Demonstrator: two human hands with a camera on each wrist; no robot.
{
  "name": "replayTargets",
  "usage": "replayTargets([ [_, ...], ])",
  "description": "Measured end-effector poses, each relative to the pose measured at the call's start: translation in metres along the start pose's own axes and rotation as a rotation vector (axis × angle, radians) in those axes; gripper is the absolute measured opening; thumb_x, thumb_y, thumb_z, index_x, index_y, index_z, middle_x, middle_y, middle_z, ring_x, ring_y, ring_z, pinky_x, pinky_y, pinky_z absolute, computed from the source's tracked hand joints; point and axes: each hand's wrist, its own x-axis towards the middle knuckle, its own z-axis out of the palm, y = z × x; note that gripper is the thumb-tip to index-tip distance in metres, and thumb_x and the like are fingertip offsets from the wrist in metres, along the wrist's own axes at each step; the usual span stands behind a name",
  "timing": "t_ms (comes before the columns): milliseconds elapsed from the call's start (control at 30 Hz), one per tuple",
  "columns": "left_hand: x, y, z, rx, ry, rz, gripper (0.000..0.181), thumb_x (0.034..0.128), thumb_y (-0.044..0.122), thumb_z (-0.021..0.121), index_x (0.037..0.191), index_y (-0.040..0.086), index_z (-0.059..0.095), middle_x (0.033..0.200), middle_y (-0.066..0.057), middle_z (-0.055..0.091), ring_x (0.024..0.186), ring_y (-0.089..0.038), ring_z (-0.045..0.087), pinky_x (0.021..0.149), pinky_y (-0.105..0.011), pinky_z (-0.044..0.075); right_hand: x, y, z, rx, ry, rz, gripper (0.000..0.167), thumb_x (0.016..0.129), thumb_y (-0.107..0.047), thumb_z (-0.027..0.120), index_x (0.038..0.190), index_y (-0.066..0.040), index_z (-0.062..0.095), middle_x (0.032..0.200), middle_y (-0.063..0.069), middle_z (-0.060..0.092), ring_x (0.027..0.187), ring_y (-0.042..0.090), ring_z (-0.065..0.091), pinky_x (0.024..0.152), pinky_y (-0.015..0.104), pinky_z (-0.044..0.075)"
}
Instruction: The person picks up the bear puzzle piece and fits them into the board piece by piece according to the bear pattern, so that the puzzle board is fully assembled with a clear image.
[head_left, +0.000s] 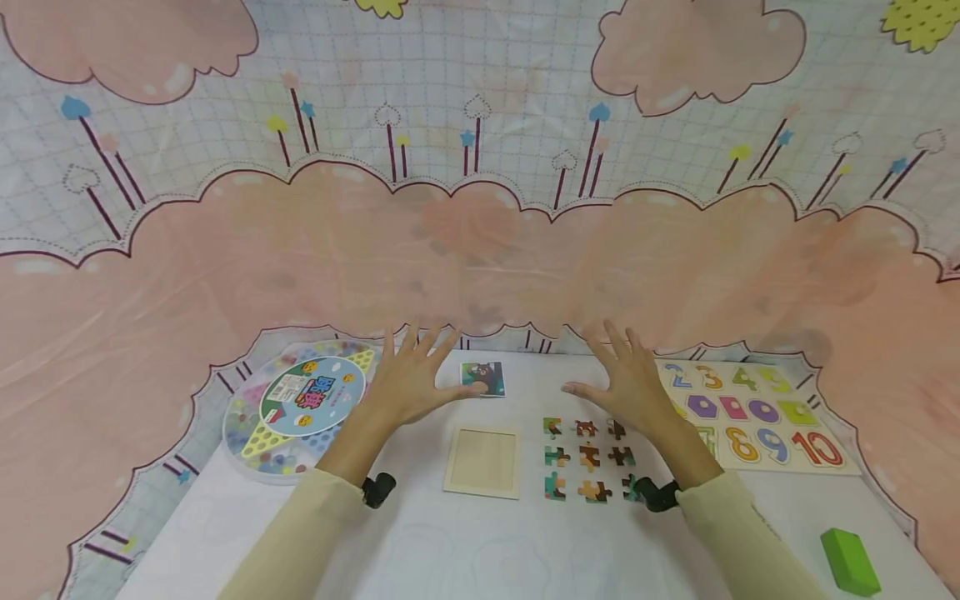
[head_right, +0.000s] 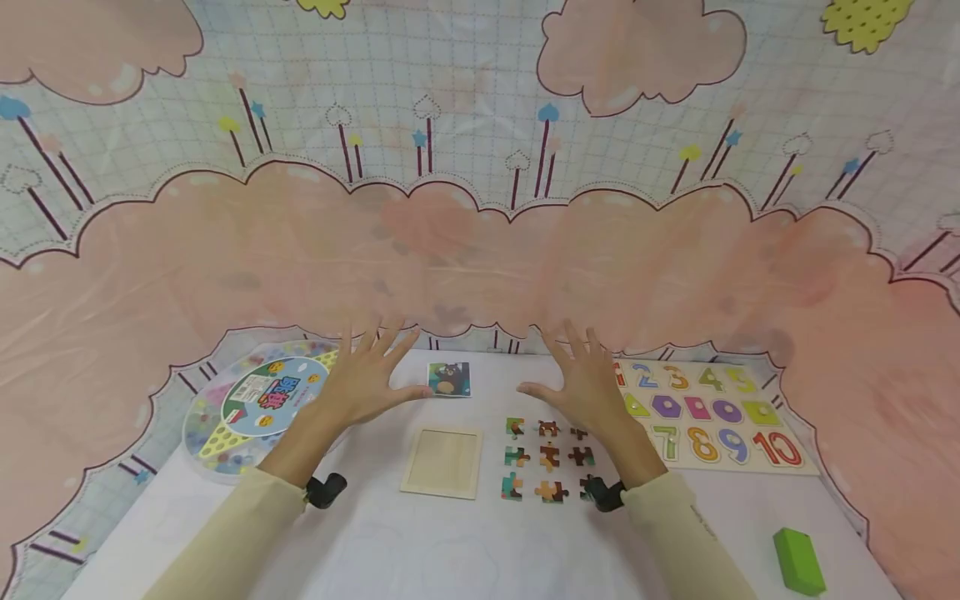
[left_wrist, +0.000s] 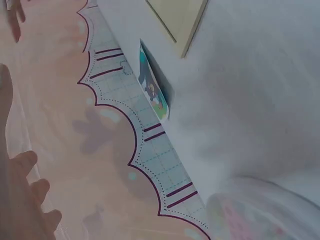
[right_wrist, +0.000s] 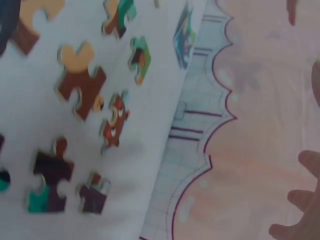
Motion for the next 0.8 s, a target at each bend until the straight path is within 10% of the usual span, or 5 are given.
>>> replayTargets([
  [500,-0.044,0.006,0.024,-0.347,-0.216,0.070,0.100,0.0847,0.063,0.072,0.163,0.023,0.025,0.174,-0.003,0.014,0.161,-0.038,0.010,0.123,-0.073,0.011,-0.024,-0.005,0.039,0.382,-0.197,-0.083,0.082,0.090,-0.048,0.074,0.159,-0.021,0.038,0.167,0.017,0.032,0.155,0.048,0.021,0.114,0.080,0.024],
  [800,-0.061,0.002,0.045,-0.447,-0.366,0.074,0.104,0.0806,0.054,0.081,0.162,0.014,0.029,0.172,-0.010,0.021,0.160,-0.041,0.015,0.126,-0.068,0.016,-0.019,-0.001,0.054,0.440,-0.292,-0.099,0.067,0.089,-0.040,0.077,0.146,-0.012,0.056,0.153,0.016,0.053,0.145,0.044,0.044,0.116,0.066,0.037],
])
